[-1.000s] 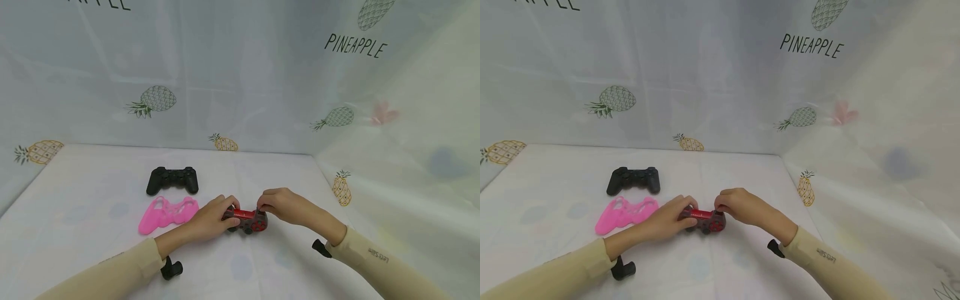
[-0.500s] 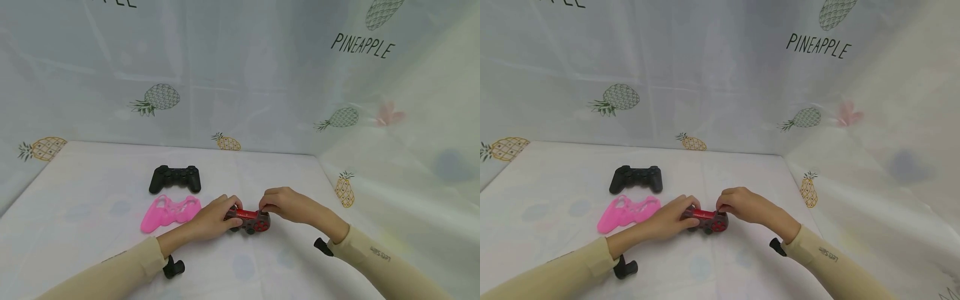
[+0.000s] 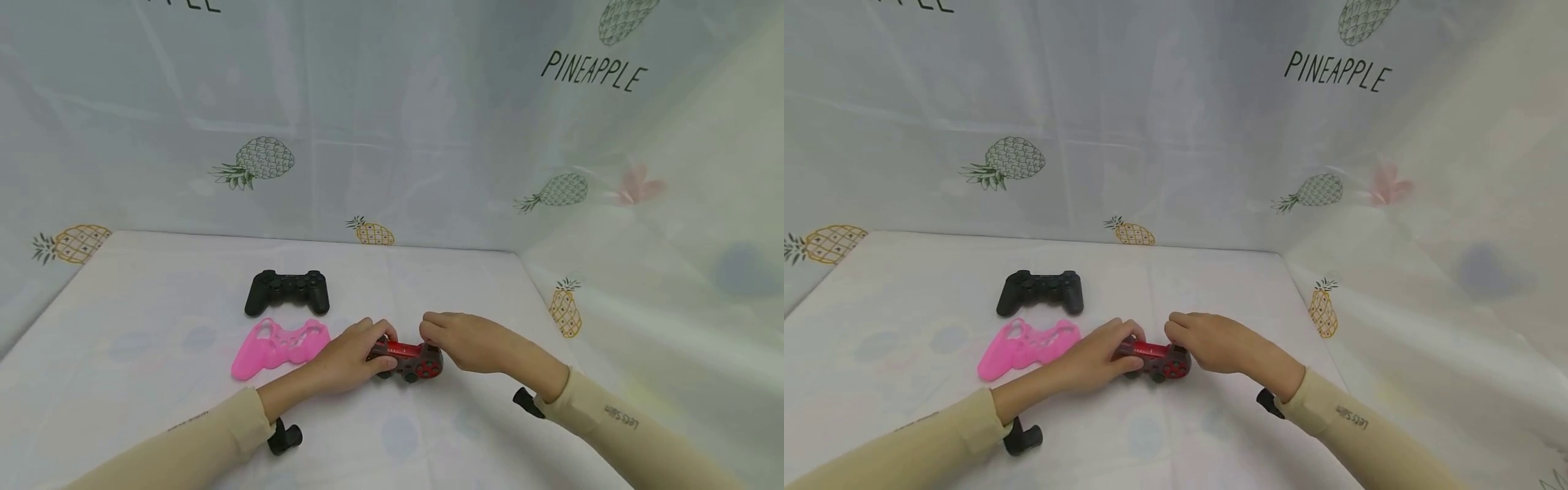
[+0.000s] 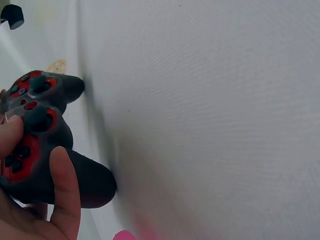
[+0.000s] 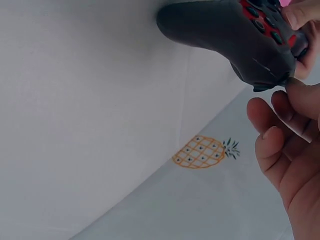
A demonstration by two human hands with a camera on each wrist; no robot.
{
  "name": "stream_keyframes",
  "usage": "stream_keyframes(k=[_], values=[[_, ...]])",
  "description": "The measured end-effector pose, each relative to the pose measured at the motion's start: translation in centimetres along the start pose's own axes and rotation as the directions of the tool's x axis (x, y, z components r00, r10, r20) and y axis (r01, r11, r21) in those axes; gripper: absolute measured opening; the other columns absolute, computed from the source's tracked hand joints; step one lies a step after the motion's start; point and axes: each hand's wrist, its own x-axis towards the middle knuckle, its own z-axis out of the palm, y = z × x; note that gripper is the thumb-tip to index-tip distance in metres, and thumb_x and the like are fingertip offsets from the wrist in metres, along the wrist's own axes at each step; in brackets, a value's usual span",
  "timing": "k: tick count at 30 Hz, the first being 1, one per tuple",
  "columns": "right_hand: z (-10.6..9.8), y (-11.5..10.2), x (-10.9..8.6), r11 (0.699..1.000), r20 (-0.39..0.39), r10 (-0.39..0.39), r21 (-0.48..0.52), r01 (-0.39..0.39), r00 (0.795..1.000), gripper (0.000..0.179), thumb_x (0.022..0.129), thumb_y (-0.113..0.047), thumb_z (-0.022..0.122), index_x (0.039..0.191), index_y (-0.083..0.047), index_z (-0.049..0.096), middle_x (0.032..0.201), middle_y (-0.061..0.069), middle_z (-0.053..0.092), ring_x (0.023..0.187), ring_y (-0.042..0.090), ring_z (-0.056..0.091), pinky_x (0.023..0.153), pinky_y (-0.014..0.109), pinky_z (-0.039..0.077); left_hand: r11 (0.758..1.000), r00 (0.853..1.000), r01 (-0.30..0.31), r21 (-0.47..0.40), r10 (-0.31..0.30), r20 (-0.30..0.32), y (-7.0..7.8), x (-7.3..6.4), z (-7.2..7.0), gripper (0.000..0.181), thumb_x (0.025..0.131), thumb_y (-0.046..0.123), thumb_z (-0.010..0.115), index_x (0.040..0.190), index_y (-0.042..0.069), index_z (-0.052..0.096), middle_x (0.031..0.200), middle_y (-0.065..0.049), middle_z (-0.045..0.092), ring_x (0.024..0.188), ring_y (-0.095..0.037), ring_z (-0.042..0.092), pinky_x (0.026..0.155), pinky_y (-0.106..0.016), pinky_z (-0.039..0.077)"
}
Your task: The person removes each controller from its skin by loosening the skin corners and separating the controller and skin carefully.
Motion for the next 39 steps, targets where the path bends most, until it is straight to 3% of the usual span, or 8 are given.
stream_keyframes(k=[9, 17, 25, 31, 33, 35, 37, 39], values=[[-0.6, -0.5, -1.3, 0.997, 0.033, 0.054, 0.056, -0.056, 0.998, 0.019, 0.100, 0.004, 0.067, 0.105, -0.014, 0.061, 0.100, -0.007, 0.060, 0.084, 0.003, 0.060, 0.076, 0.020, 0.054, 1.000, 1.000, 0.004, 0.016, -0.004, -0.015, -0.1, 0.0, 0.1, 0.031, 0.100, 0.036, 0.075, 0.125, 0.030, 0.058, 0.103, 0.007, 0.056, 0.095, -0.011, 0.053, 0.078, -0.033, 0.048], [0.1, -0.4, -3.1, 0.985, -0.002, 0.099, 0.141, -0.098, 0.995, 0.018, 0.104, -0.002, 0.065, 0.098, -0.017, 0.058, 0.092, -0.012, 0.053, 0.079, 0.000, 0.048, 0.071, 0.019, 0.048, 0.999, 1.000, 0.023, -0.045, -0.024, -0.011, 0.2, 0.6, 0.2, 0.026, 0.101, 0.037, 0.074, 0.122, 0.029, 0.060, 0.098, 0.003, 0.056, 0.087, -0.014, 0.054, 0.074, -0.033, 0.047], [2.9, -0.1, -5.2, 0.964, -0.148, 0.118, 0.256, -0.077, 0.982, 0.005, 0.109, -0.017, 0.060, 0.105, -0.019, 0.060, 0.096, -0.014, 0.056, 0.081, -0.001, 0.049, 0.071, 0.016, 0.046, 0.998, 1.000, 0.019, -0.057, -0.020, -0.016, -0.1, 0.7, 0.1, 0.025, 0.101, 0.034, 0.074, 0.122, 0.027, 0.061, 0.100, 0.002, 0.058, 0.087, -0.014, 0.054, 0.076, -0.036, 0.047], [4.8, -0.3, -5.3, 0.958, -0.292, 0.143, 0.282, -0.057, 0.946, 0.024, 0.097, 0.004, 0.073, 0.105, -0.014, 0.060, 0.097, -0.010, 0.061, 0.082, 0.001, 0.054, 0.073, 0.016, 0.050, 0.998, 0.999, 0.036, -0.047, -0.037, -0.020, 0.0, 0.7, 0.0, 0.025, 0.101, 0.034, 0.074, 0.121, 0.028, 0.060, 0.099, 0.002, 0.057, 0.086, -0.014, 0.055, 0.076, -0.034, 0.048], [5.2, -0.4, -5.1, 0.927, -0.288, 0.208, 0.362, -0.094, 0.935, 0.023, 0.096, 0.005, 0.073, 0.104, -0.013, 0.062, 0.095, -0.008, 0.063, 0.080, 0.002, 0.057, 0.070, 0.018, 0.052, 0.998, 0.999, 0.039, -0.046, -0.040, -0.024, 0.0, 0.6, 0.1, 0.026, 0.101, 0.033, 0.075, 0.121, 0.028, 0.060, 0.099, 0.002, 0.057, 0.085, -0.015, 0.055, 0.075, -0.034, 0.048], [5.3, -0.6, -5.0, 0.855, -0.235, 0.311, 0.492, -0.163, 0.921, 0.014, 0.101, -0.001, 0.070, 0.105, -0.012, 0.063, 0.091, -0.003, 0.066, 0.077, 0.007, 0.062, 0.067, 0.021, 0.054, 0.998, 0.999, 0.036, -0.045, -0.037, -0.023, 0.1, 0.5, 0.1, 0.026, 0.101, 0.033, 0.075, 0.121, 0.027, 0.060, 0.099, 0.002, 0.057, 0.085, -0.015, 0.055, 0.075, -0.034, 0.048], [5.1, -0.7, -5.0, 0.742, -0.143, 0.414, 0.625, -0.242, 0.899, 0.004, 0.106, -0.010, 0.067, 0.105, -0.013, 0.064, 0.087, 0.003, 0.067, 0.073, 0.015, 0.066, 0.062, 0.025, 0.054, 0.998, 0.999, 0.032, -0.045, -0.033, -0.024, 0.2, 0.4, 0.1, 0.026, 0.101, 0.033, 0.075, 0.122, 0.026, 0.060, 0.099, 0.001, 0.057, 0.085, -0.015, 0.054, 0.074, -0.034, 0.048], [4.8, -0.8, -4.9, 0.606, -0.019, 0.489, 0.726, -0.324, 0.872, 0.010, 0.110, -0.021, 0.061, 0.105, -0.012, 0.063, 0.084, 0.009, 0.067, 0.070, 0.026, 0.067, 0.059, 0.029, 0.054, 0.999, 0.999, 0.029, -0.043, -0.030, -0.032, 0.3, 0.3, 0.1, 0.026, 0.101, 0.033, 0.075, 0.122, 0.025, 0.061, 0.098, 0.000, 0.057, 0.085, -0.015, 0.054, 0.074, -0.035, 0.048]])
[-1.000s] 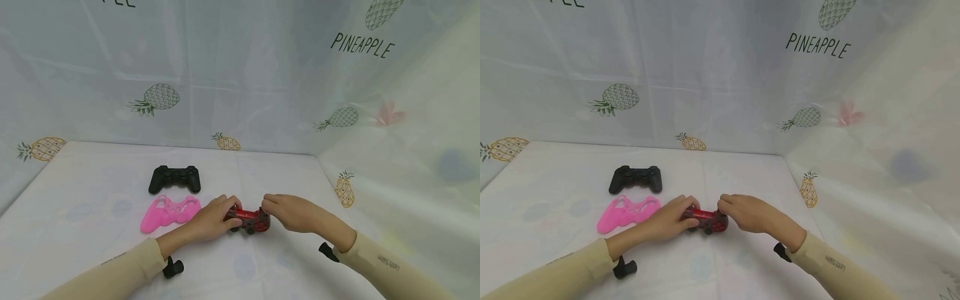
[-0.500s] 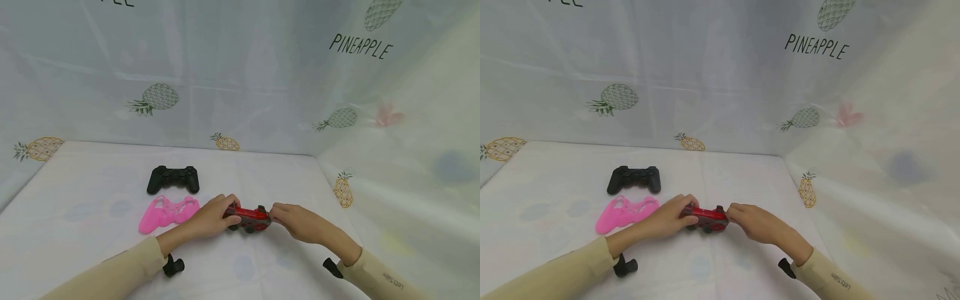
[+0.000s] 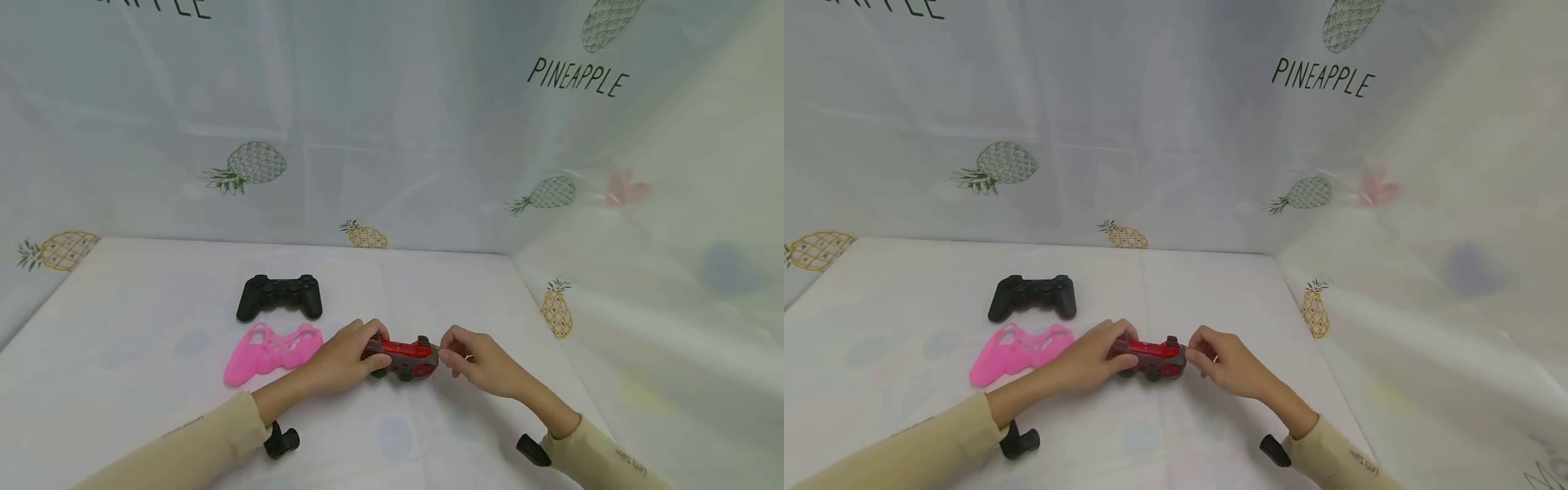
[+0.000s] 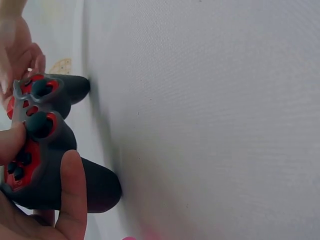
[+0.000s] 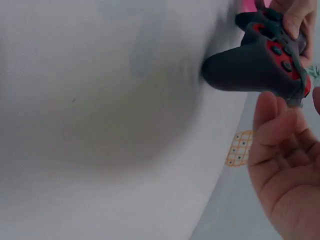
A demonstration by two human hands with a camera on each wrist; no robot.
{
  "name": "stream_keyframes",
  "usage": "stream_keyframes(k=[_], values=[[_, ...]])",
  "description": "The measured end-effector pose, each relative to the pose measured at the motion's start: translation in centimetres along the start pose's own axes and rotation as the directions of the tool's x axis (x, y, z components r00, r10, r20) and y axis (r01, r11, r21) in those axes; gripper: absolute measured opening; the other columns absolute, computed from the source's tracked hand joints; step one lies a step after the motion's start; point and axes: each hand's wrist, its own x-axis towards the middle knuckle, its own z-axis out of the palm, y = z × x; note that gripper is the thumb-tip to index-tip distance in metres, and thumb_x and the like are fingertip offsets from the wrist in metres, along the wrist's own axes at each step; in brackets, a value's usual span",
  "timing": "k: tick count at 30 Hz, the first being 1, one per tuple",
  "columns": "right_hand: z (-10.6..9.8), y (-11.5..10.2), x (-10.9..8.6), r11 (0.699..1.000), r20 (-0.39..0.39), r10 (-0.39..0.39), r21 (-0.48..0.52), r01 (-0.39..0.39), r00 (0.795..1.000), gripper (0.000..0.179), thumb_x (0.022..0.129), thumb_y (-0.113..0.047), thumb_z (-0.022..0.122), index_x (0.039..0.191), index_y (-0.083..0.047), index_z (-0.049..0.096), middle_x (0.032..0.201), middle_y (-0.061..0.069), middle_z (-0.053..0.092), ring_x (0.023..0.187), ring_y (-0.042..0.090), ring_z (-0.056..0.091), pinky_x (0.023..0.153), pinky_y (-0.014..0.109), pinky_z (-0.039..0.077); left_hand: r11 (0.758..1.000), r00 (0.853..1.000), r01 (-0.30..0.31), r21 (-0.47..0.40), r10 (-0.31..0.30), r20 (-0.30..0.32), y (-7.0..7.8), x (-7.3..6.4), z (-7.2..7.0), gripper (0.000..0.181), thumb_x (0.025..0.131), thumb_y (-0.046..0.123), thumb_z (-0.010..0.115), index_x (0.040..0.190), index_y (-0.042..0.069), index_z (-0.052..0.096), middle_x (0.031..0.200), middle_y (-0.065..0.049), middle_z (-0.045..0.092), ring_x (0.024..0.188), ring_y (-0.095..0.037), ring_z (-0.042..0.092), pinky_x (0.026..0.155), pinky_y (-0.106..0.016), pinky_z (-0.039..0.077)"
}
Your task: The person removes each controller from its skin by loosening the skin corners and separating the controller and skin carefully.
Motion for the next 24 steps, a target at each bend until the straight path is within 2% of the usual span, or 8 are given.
stream_keyframes(k=[2, 4, 8, 11, 16, 19, 24], values=[[-0.1, -0.3, 0.1, 0.988, 0.045, 0.123, 0.089, -0.126, 0.991, 0.025, 0.112, -0.031, 0.057, 0.104, -0.008, 0.062, 0.085, 0.014, 0.068, 0.071, 0.035, 0.067, 0.059, 0.031, 0.053, 1.000, 1.000, 0.004, 0.009, -0.004, -0.009, 0.1, -0.1, 0.0, 0.027, 0.100, 0.033, 0.075, 0.122, 0.025, 0.061, 0.098, 0.000, 0.057, 0.083, -0.015, 0.053, 0.073, -0.035, 0.047], [-0.1, -0.6, 0.3, 0.956, 0.096, 0.214, 0.183, -0.229, 0.972, 0.038, 0.113, -0.038, 0.053, 0.100, -0.003, 0.060, 0.084, 0.015, 0.066, 0.069, 0.037, 0.064, 0.057, 0.031, 0.051, 1.000, 1.000, 0.006, 0.015, -0.006, -0.016, 0.2, -0.2, 0.1, 0.027, 0.100, 0.033, 0.076, 0.121, 0.025, 0.061, 0.097, 0.000, 0.056, 0.082, -0.015, 0.053, 0.072, -0.035, 0.047], [-0.1, -0.6, 0.8, 0.866, 0.200, 0.307, 0.347, -0.361, 0.930, 0.051, 0.112, -0.045, 0.052, 0.094, 0.003, 0.056, 0.080, 0.011, 0.060, 0.068, 0.025, 0.057, 0.057, 0.027, 0.043, 1.000, 1.000, 0.004, 0.014, -0.004, -0.013, 0.3, -0.2, 0.3, 0.026, 0.100, 0.034, 0.075, 0.121, 0.026, 0.061, 0.096, 0.000, 0.056, 0.082, -0.016, 0.053, 0.071, -0.034, 0.046], [0.0, -0.3, 1.0, 0.817, 0.259, 0.318, 0.413, -0.402, 0.912, 0.048, 0.111, -0.044, 0.054, 0.094, 0.001, 0.055, 0.080, 0.007, 0.057, 0.068, 0.019, 0.052, 0.058, 0.026, 0.039, 1.000, 1.000, 0.003, 0.011, -0.003, -0.008, 0.2, -0.2, 0.5, 0.026, 0.101, 0.035, 0.074, 0.121, 0.027, 0.060, 0.096, 0.001, 0.055, 0.082, -0.016, 0.053, 0.070, -0.033, 0.046], [0.1, 0.2, 1.0, 0.768, 0.299, 0.314, 0.478, -0.427, 0.901, 0.037, 0.111, -0.036, 0.057, 0.095, -0.004, 0.055, 0.081, 0.006, 0.058, 0.070, 0.017, 0.052, 0.059, 0.026, 0.037, 1.000, 1.000, -0.001, 0.011, 0.002, -0.017, 0.1, -0.1, 0.6, 0.025, 0.101, 0.034, 0.074, 0.120, 0.027, 0.060, 0.096, 0.001, 0.055, 0.081, -0.016, 0.053, 0.071, -0.033, 0.046], [-0.1, 0.2, 1.2, 0.756, 0.307, 0.315, 0.491, -0.433, 0.898, 0.032, 0.110, -0.031, 0.059, 0.094, -0.004, 0.056, 0.081, 0.006, 0.058, 0.070, 0.017, 0.052, 0.059, 0.026, 0.038, 1.000, 1.000, 0.002, 0.012, -0.002, -0.022, 0.1, -0.1, 0.6, 0.025, 0.100, 0.033, 0.075, 0.120, 0.027, 0.060, 0.095, 0.000, 0.055, 0.082, -0.016, 0.053, 0.071, -0.033, 0.046], [-0.2, -0.1, 1.8, 0.761, 0.281, 0.331, 0.485, -0.431, 0.901, 0.023, 0.106, -0.022, 0.060, 0.091, -0.005, 0.058, 0.078, 0.004, 0.057, 0.067, 0.016, 0.050, 0.057, 0.024, 0.037, 1.000, 1.000, -0.003, 0.024, 0.004, -0.025, 0.1, -0.1, 0.6, 0.025, 0.100, 0.034, 0.075, 0.120, 0.027, 0.060, 0.095, 0.001, 0.055, 0.081, -0.016, 0.052, 0.071, -0.033, 0.046]])
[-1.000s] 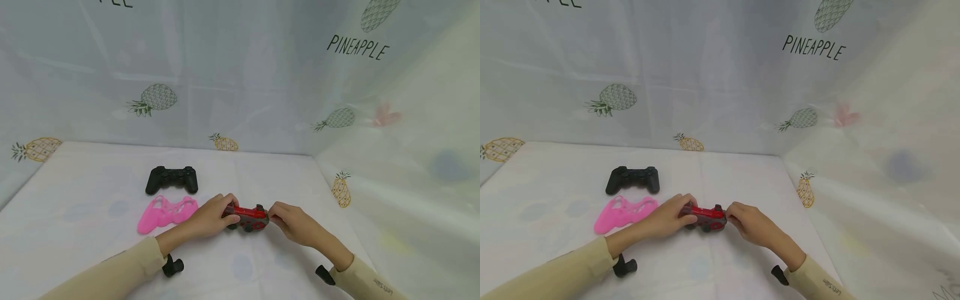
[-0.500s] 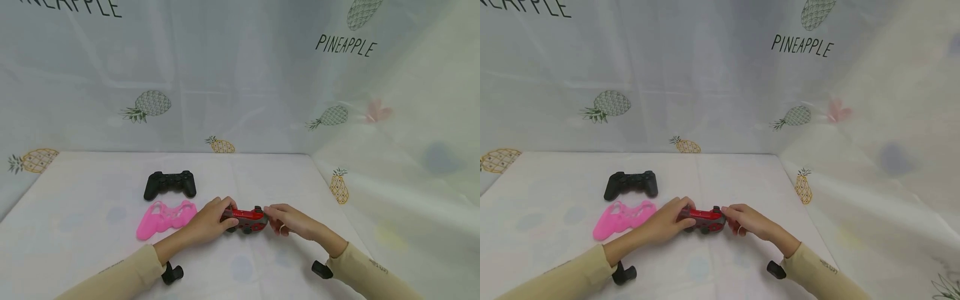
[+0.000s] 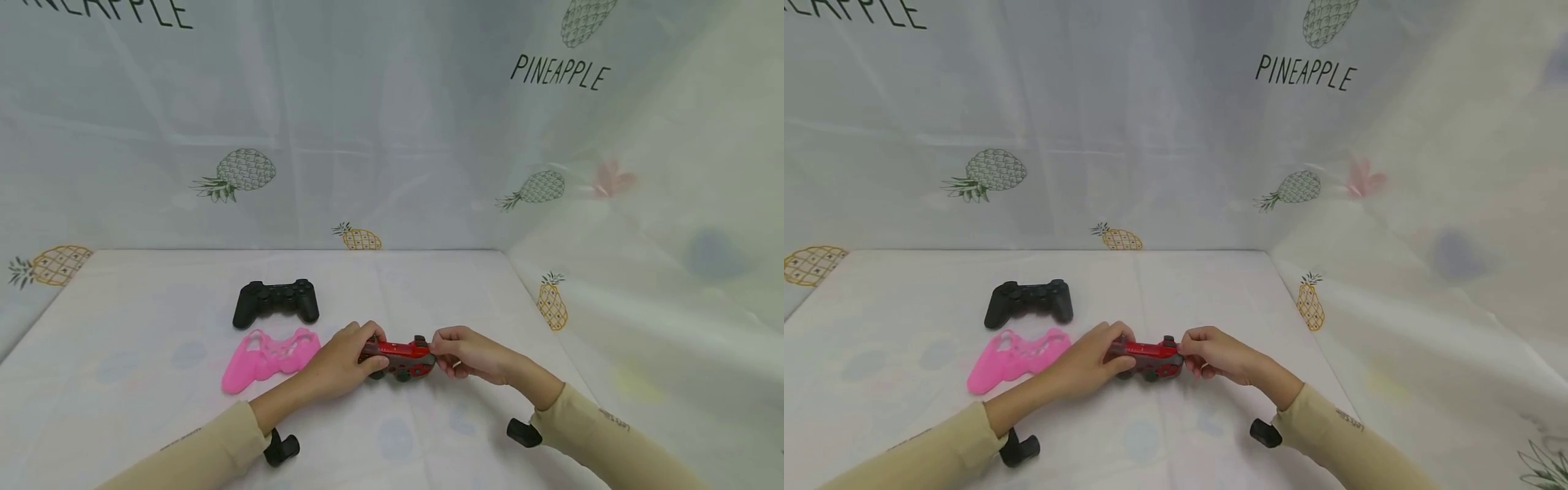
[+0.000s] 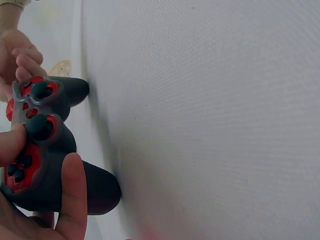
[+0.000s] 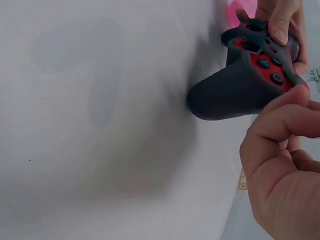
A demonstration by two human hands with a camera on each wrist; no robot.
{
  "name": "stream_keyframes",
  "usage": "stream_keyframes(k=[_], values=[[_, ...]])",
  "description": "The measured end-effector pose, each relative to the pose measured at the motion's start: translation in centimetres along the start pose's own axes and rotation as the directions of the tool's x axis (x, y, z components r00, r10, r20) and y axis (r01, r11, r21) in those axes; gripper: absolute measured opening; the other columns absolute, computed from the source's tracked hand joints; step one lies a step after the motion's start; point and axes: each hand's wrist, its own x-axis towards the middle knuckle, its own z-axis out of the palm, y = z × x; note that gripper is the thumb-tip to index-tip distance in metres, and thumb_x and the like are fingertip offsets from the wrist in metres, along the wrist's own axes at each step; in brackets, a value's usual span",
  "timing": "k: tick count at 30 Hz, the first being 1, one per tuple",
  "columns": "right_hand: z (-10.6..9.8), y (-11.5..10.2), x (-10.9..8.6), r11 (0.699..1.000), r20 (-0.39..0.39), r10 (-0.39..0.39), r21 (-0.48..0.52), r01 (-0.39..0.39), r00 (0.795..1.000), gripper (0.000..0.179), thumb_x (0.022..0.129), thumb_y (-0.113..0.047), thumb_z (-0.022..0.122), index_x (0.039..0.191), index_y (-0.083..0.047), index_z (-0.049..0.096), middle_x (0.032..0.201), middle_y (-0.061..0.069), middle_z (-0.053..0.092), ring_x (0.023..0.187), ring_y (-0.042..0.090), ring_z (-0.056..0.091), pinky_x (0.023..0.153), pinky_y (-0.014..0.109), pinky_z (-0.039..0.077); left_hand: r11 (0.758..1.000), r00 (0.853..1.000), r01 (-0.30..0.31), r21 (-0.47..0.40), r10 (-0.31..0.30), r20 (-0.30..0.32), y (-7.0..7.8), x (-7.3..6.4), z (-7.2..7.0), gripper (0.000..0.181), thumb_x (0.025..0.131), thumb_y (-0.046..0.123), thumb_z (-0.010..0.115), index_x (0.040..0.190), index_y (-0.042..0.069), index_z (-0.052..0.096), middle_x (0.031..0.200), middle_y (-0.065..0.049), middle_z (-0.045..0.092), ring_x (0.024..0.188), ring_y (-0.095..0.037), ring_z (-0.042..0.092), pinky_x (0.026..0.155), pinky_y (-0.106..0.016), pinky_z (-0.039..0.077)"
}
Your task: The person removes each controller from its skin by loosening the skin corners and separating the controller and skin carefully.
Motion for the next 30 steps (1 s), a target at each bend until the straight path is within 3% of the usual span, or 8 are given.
stream_keyframes(k=[5, 13, 17, 24, 30], values=[[0.2, 0.2, -0.1, 1.000, -0.047, -0.020, -0.021, 0.019, 0.999, 0.020, 0.103, -0.014, 0.058, 0.084, -0.007, 0.056, 0.073, 0.002, 0.053, 0.065, 0.015, 0.046, 0.056, 0.024, 0.035, 1.000, 1.000, -0.003, 0.007, 0.003, 0.001, 0.1, 0.0, 0.1, 0.025, 0.100, 0.033, 0.075, 0.120, 0.028, 0.061, 0.095, 0.001, 0.055, 0.080, -0.016, 0.052, 0.070, -0.033, 0.046], [0.3, 0.8, -0.7, 0.978, -0.098, -0.120, -0.181, 0.101, 0.988, 0.024, 0.102, -0.008, 0.052, 0.080, 0.000, 0.052, 0.067, 0.001, 0.050, 0.060, 0.013, 0.042, 0.054, 0.024, 0.035, 0.999, 1.000, 0.027, 0.020, -0.027, 0.005, 0.0, 0.3, -0.2, 0.025, 0.100, 0.033, 0.076, 0.119, 0.029, 0.061, 0.096, 0.003, 0.056, 0.081, -0.016, 0.054, 0.074, -0.035, 0.047], [0.4, 1.3, -0.7, 0.952, -0.153, -0.124, -0.297, 0.074, 0.980, 0.020, 0.097, -0.006, 0.052, 0.078, -0.003, 0.057, 0.063, 0.000, 0.053, 0.055, 0.011, 0.044, 0.053, 0.024, 0.037, 0.999, 0.999, 0.035, 0.011, -0.036, 0.014, -0.2, 0.4, -0.4, 0.024, 0.100, 0.034, 0.075, 0.119, 0.029, 0.061, 0.097, 0.003, 0.056, 0.081, -0.016, 0.054, 0.075, -0.036, 0.047], [1.2, 3.0, -0.6, 0.914, -0.186, -0.138, -0.402, 0.052, 0.973, 0.018, 0.090, -0.002, 0.054, 0.074, -0.007, 0.059, 0.059, -0.003, 0.052, 0.052, 0.011, 0.045, 0.050, 0.024, 0.032, 0.999, 0.998, 0.053, -0.004, -0.053, 0.039, -0.7, 0.8, -0.8, 0.024, 0.101, 0.036, 0.074, 0.119, 0.030, 0.060, 0.099, 0.002, 0.057, 0.084, -0.017, 0.055, 0.077, -0.037, 0.047], [1.6, 3.8, -0.2, 0.840, -0.177, -0.219, -0.535, 0.093, 0.960, 0.021, 0.096, -0.004, 0.057, 0.077, -0.012, 0.058, 0.055, -0.007, 0.049, 0.051, 0.006, 0.044, 0.053, 0.023, 0.034, 0.999, 0.998, 0.047, -0.011, -0.046, 0.044, -0.4, 1.0, -0.8, 0.025, 0.101, 0.036, 0.075, 0.119, 0.029, 0.060, 0.100, 0.001, 0.058, 0.085, -0.018, 0.055, 0.077, -0.037, 0.046]])
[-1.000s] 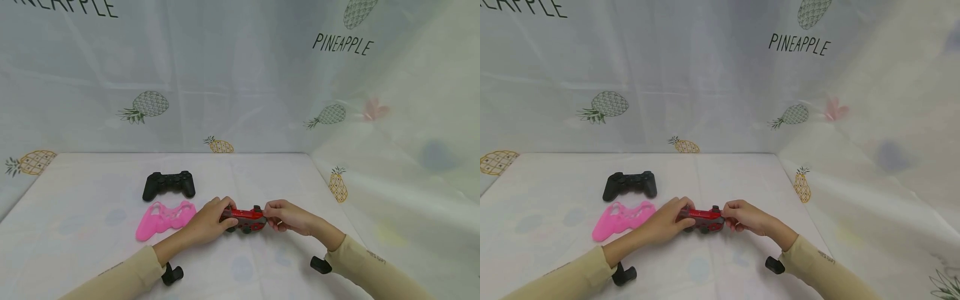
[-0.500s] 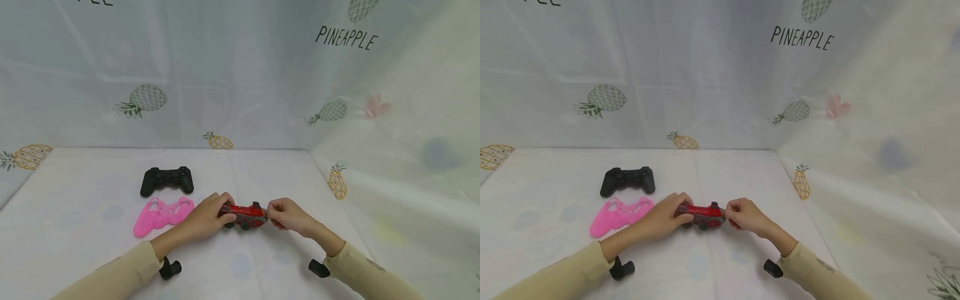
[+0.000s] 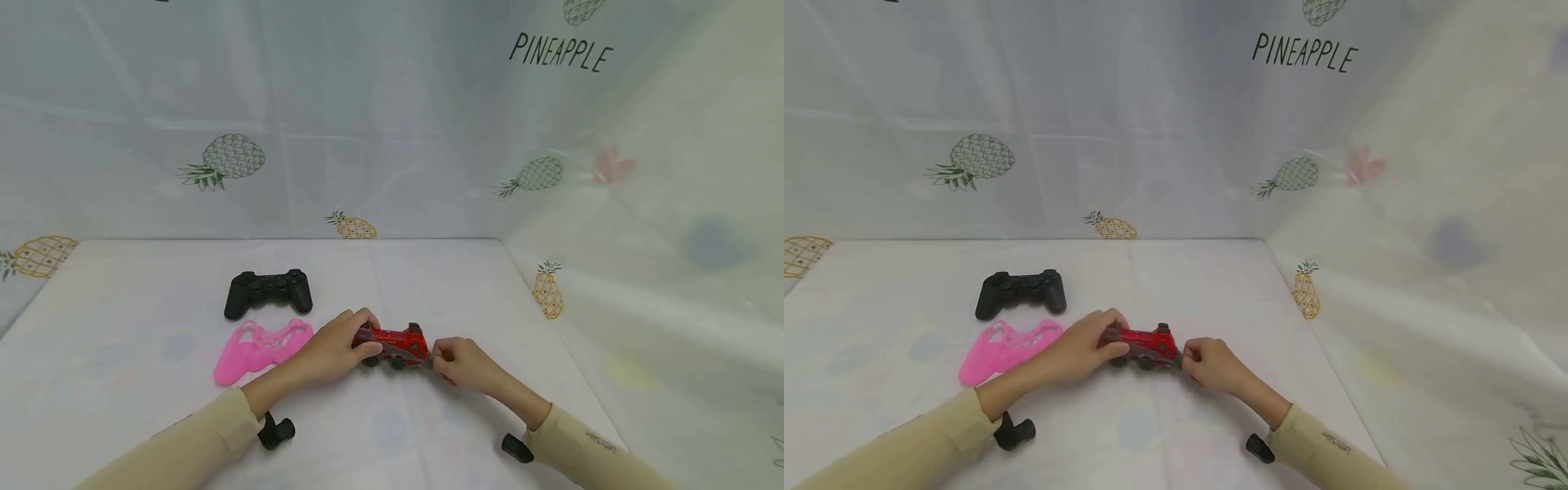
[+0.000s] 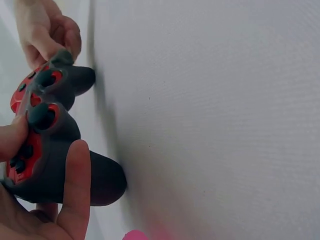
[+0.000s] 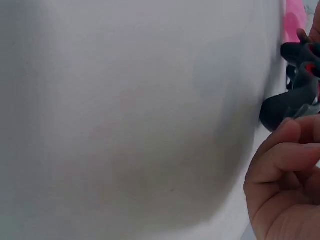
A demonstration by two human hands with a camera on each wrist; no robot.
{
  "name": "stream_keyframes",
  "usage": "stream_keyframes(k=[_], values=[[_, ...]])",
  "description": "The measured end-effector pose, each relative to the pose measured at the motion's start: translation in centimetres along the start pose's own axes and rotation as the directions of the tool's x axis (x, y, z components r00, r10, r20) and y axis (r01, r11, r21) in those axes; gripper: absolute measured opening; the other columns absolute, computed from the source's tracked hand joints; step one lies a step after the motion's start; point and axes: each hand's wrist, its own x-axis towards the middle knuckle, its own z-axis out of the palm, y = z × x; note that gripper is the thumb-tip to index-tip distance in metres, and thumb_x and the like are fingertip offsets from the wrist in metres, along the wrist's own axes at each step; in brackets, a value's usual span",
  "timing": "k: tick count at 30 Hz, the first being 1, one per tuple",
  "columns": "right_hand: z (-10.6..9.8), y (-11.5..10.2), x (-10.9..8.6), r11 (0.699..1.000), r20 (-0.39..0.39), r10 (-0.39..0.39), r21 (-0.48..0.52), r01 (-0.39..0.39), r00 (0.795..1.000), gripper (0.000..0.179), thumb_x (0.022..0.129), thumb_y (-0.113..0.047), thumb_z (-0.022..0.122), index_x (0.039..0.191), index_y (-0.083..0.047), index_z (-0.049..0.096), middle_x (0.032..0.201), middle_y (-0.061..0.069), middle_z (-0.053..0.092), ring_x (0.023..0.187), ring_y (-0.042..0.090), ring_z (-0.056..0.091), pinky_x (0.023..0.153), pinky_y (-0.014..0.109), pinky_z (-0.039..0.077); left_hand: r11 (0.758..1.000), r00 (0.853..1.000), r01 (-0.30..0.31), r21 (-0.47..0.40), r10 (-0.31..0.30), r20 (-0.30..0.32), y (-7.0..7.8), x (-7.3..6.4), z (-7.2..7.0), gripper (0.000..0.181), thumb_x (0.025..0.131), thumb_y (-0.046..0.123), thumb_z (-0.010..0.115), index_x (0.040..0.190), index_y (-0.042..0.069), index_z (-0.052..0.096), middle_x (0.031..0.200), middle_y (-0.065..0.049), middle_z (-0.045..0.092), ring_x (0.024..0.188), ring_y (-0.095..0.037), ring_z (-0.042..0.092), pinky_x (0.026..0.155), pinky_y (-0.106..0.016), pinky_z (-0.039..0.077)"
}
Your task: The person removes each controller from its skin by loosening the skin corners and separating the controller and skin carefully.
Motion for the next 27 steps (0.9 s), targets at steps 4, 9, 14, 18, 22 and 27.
stream_keyframes(k=[4, 9, 14, 18, 22, 27], values=[[-0.1, 0.1, 0.2, 0.998, 0.057, 0.005, 0.054, -0.009, 0.998, 0.025, 0.107, -0.017, 0.060, 0.083, -0.010, 0.057, 0.061, -0.005, 0.053, 0.054, 0.007, 0.045, 0.055, 0.024, 0.038, 1.000, 1.000, 0.006, -0.003, -0.006, -0.003, 0.2, -0.2, -0.4, 0.025, 0.100, 0.034, 0.075, 0.118, 0.027, 0.060, 0.100, 0.000, 0.058, 0.085, -0.017, 0.054, 0.077, -0.038, 0.047], [-0.8, 0.5, -0.2, 0.975, 0.140, 0.049, 0.209, -0.078, 0.989, 0.030, 0.109, -0.028, 0.062, 0.090, -0.005, 0.060, 0.068, 0.003, 0.055, 0.059, 0.014, 0.047, 0.056, 0.026, 0.039, 1.000, 1.000, -0.005, -0.010, 0.005, 0.009, 0.1, -0.1, -0.2, 0.026, 0.101, 0.035, 0.074, 0.119, 0.025, 0.060, 0.101, -0.001, 0.058, 0.087, -0.017, 0.054, 0.078, -0.038, 0.047], [-1.5, 0.5, -0.2, 0.982, 0.143, 0.027, 0.183, -0.053, 0.989, 0.035, 0.110, -0.035, 0.059, 0.092, -0.006, 0.063, 0.071, 0.006, 0.058, 0.062, 0.016, 0.051, 0.061, 0.028, 0.042, 1.000, 1.000, -0.004, -0.016, 0.004, 0.006, 0.1, 0.0, 0.0, 0.028, 0.100, 0.037, 0.075, 0.120, 0.026, 0.059, 0.101, 0.000, 0.058, 0.088, -0.017, 0.055, 0.080, -0.039, 0.048], [-1.5, -0.2, 0.0, 0.996, 0.059, 0.018, 0.086, -0.023, 0.998, 0.041, 0.112, -0.041, 0.054, 0.089, -0.008, 0.063, 0.072, 0.006, 0.063, 0.062, 0.015, 0.055, 0.061, 0.029, 0.046, 1.000, 1.000, -0.006, -0.021, 0.006, -0.001, 0.1, -0.1, 0.0, 0.028, 0.100, 0.038, 0.075, 0.120, 0.027, 0.059, 0.102, 0.001, 0.058, 0.089, -0.016, 0.055, 0.081, -0.040, 0.048], [-1.0, -1.4, 0.3, 1.000, -0.082, 0.008, 0.014, -0.006, 0.997, 0.037, 0.113, -0.041, 0.051, 0.098, -0.010, 0.062, 0.081, 0.005, 0.065, 0.069, 0.017, 0.060, 0.062, 0.030, 0.048, 1.000, 1.000, -0.003, -0.027, 0.003, -0.007, -0.1, 0.0, 0.2, 0.028, 0.100, 0.037, 0.075, 0.119, 0.026, 0.059, 0.101, 0.001, 0.058, 0.089, -0.016, 0.055, 0.081, -0.040, 0.048], [-0.1, -3.2, 0.8, 0.999, -0.208, -0.035, 0.027, 0.041, 0.977, 0.034, 0.113, -0.038, 0.052, 0.128, -0.008, 0.060, 0.118, 0.007, 0.066, 0.096, 0.022, 0.064, 0.076, 0.034, 0.053, 0.999, 1.000, -0.017, -0.033, 0.017, -0.012, 0.0, -0.1, 0.1, 0.028, 0.099, 0.037, 0.076, 0.118, 0.025, 0.059, 0.100, 0.000, 0.058, 0.088, -0.016, 0.055, 0.079, -0.039, 0.048]])
